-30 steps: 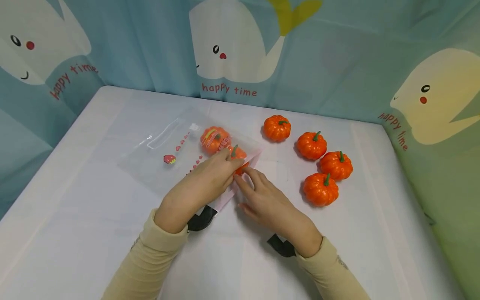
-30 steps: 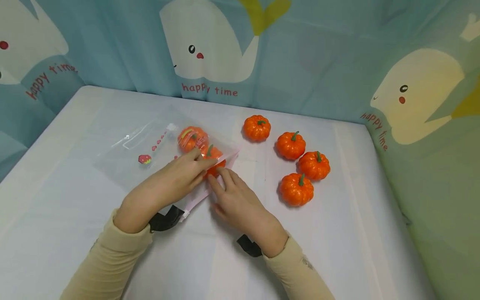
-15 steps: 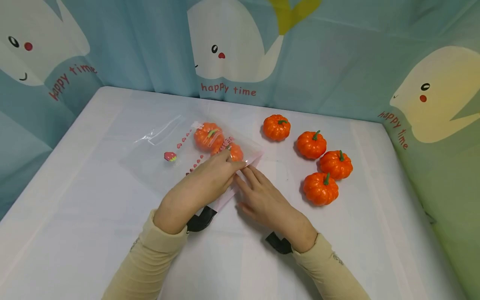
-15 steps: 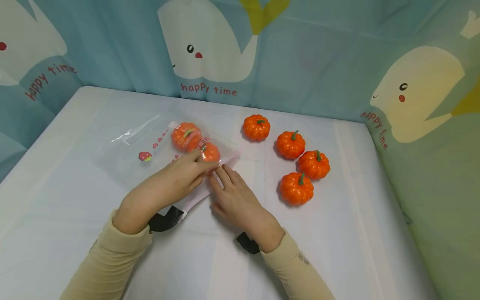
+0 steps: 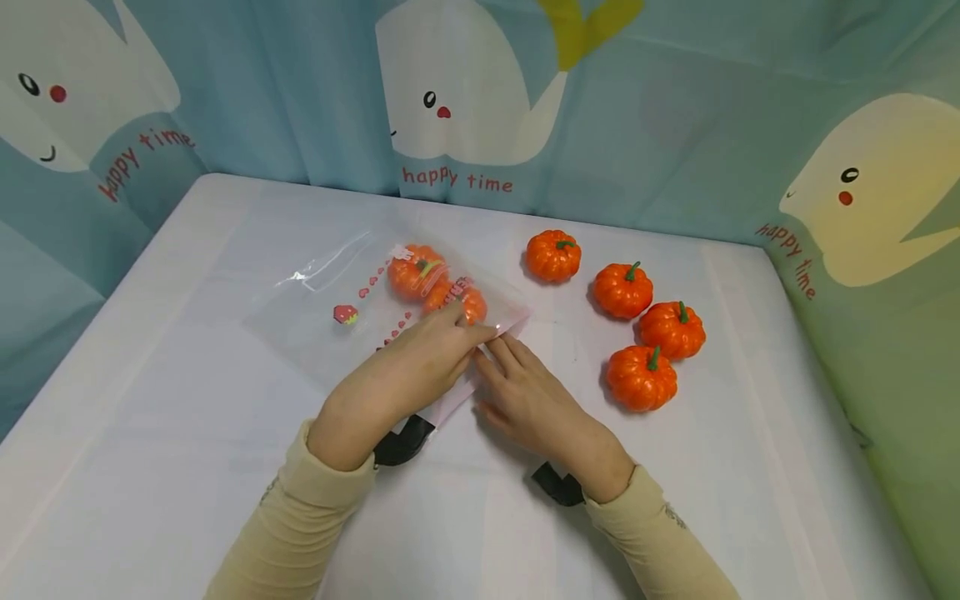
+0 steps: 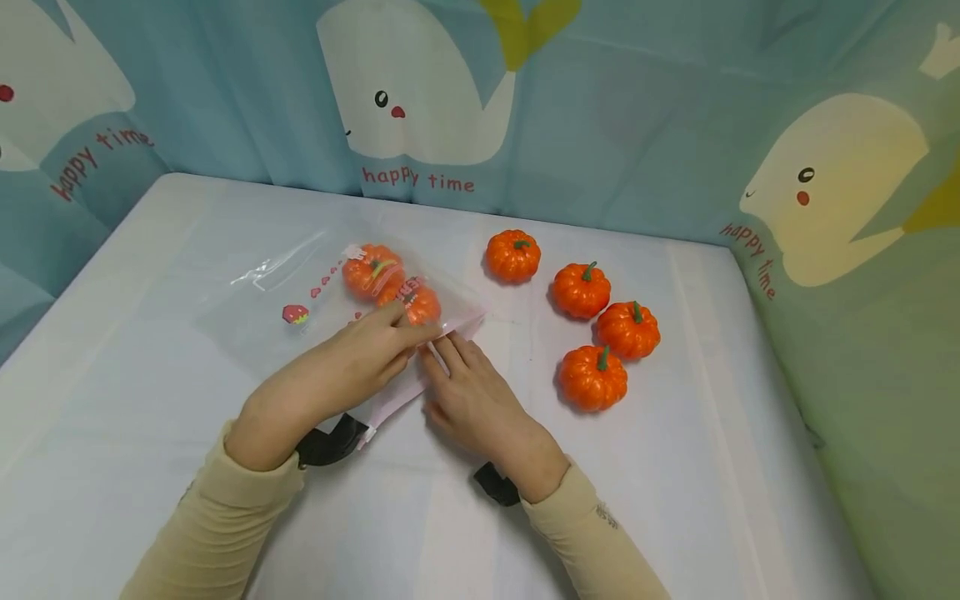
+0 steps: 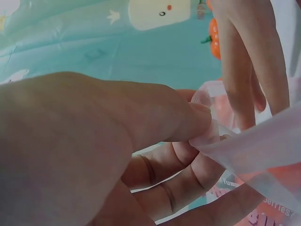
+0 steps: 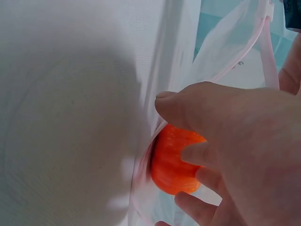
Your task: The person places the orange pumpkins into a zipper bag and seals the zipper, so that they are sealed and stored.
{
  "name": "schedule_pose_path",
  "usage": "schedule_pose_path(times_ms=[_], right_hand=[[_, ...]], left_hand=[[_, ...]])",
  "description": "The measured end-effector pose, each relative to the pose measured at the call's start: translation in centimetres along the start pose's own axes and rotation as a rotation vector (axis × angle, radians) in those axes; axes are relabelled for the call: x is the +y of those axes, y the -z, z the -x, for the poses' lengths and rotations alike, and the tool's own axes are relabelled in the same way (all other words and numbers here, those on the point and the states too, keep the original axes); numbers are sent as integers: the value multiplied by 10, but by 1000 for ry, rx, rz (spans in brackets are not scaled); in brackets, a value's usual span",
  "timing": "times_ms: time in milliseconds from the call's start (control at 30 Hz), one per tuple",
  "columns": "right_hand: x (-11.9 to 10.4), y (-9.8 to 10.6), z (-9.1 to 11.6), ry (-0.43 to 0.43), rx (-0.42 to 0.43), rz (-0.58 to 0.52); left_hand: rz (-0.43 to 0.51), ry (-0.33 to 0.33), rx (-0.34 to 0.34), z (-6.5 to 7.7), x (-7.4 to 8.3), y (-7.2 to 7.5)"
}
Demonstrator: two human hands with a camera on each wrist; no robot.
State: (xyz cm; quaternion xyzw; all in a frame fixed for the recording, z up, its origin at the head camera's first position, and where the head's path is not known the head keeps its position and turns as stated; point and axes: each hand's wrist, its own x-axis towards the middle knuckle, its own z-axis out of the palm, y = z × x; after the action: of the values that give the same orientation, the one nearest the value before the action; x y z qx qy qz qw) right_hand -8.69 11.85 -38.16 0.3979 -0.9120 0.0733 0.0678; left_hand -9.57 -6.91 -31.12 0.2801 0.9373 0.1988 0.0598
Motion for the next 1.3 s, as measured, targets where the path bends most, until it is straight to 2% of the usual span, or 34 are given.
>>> schedule_pose_path(times_ms=[133,300,400,600,767,833,1000,1200,1300], right_hand=[[1,-1,2,1,-7,-13],[8,14,5,-51,-87,-72],[16,32,12,-130,-130,-117],[39,62,31,-343,-161,-189],[55,76,42,-427,-156,-183],[58,79,46,-457,-160,-183],[66,82,53,-542,-229,-184],[72,83,56,-644,-313,-159],[73,82,57,-689,-351,-177]], left_hand=[[16,34,-15,0,-1,-1],[-31,45,42,-3,-4,-3],[-46,34,85,-4,-5,-4],[-11,18,131,-1,-6,-7],[-32,1,157,-1,-6,-6],[-25,10,146,0,-5,-6],[-12,31,116,1,-7,-7],[-27,5,146,-1,-7,-6],[-17,7,138,0,-7,-6]])
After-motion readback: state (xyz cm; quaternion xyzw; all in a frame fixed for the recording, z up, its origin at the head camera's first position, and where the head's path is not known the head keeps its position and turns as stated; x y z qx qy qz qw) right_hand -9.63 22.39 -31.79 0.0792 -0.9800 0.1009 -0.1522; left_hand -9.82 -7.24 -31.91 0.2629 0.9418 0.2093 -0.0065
